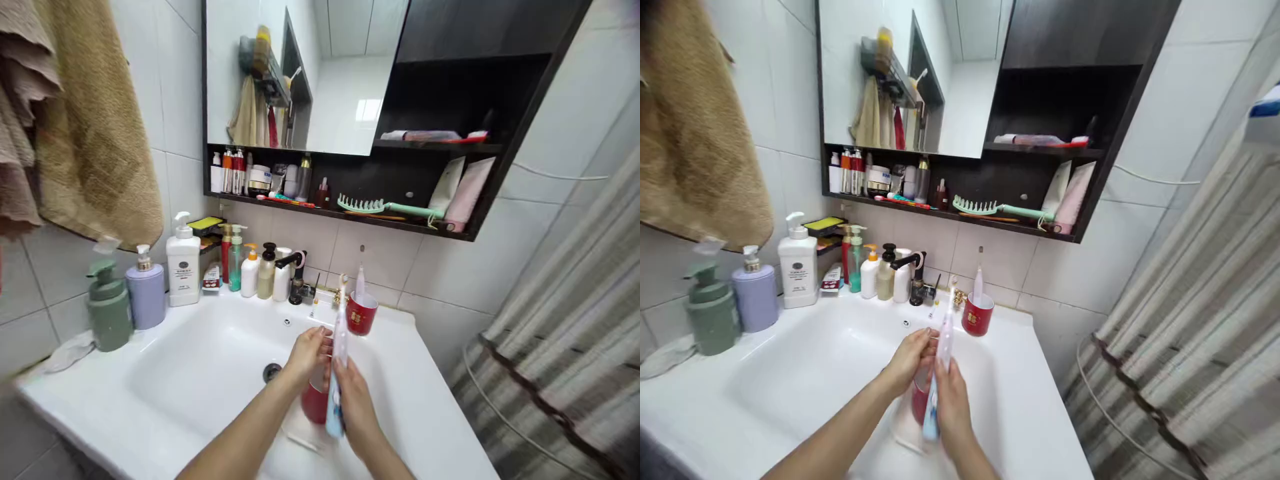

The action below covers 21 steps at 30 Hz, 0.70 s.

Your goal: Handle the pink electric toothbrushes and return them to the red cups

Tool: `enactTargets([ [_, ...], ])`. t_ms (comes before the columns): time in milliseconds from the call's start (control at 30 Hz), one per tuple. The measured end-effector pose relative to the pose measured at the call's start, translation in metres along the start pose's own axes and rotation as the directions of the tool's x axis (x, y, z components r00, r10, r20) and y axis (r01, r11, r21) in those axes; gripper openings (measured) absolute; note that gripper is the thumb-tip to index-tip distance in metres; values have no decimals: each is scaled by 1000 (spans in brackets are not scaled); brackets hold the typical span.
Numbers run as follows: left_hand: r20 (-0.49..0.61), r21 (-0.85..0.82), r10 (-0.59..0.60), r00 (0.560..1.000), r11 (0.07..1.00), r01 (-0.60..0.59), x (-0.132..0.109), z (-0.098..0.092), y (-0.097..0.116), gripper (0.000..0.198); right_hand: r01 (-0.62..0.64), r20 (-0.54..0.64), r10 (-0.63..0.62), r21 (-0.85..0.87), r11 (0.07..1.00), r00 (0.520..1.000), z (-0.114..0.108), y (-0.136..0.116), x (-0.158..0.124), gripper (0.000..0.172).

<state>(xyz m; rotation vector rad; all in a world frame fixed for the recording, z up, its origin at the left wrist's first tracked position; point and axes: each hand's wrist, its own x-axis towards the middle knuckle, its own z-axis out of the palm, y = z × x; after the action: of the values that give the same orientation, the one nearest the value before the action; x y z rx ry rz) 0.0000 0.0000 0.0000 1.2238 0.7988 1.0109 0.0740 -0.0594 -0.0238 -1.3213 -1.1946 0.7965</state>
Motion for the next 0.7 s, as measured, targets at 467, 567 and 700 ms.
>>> enactTargets([
  [467,306,899,54,951,313,-307,-35,-18,-29,24,13,-69,-32,-264,964,997,1,32,42,24],
  [567,339,895,39,940,295,-335,-33,-13,-29,28,17,-55,-34,-294,956,998,-3,31,40,24],
  [700,411,880,82,908,226,-418,-30,1,-22,26,21,-80,-50,-322,947,996,-19,22,40,28],
])
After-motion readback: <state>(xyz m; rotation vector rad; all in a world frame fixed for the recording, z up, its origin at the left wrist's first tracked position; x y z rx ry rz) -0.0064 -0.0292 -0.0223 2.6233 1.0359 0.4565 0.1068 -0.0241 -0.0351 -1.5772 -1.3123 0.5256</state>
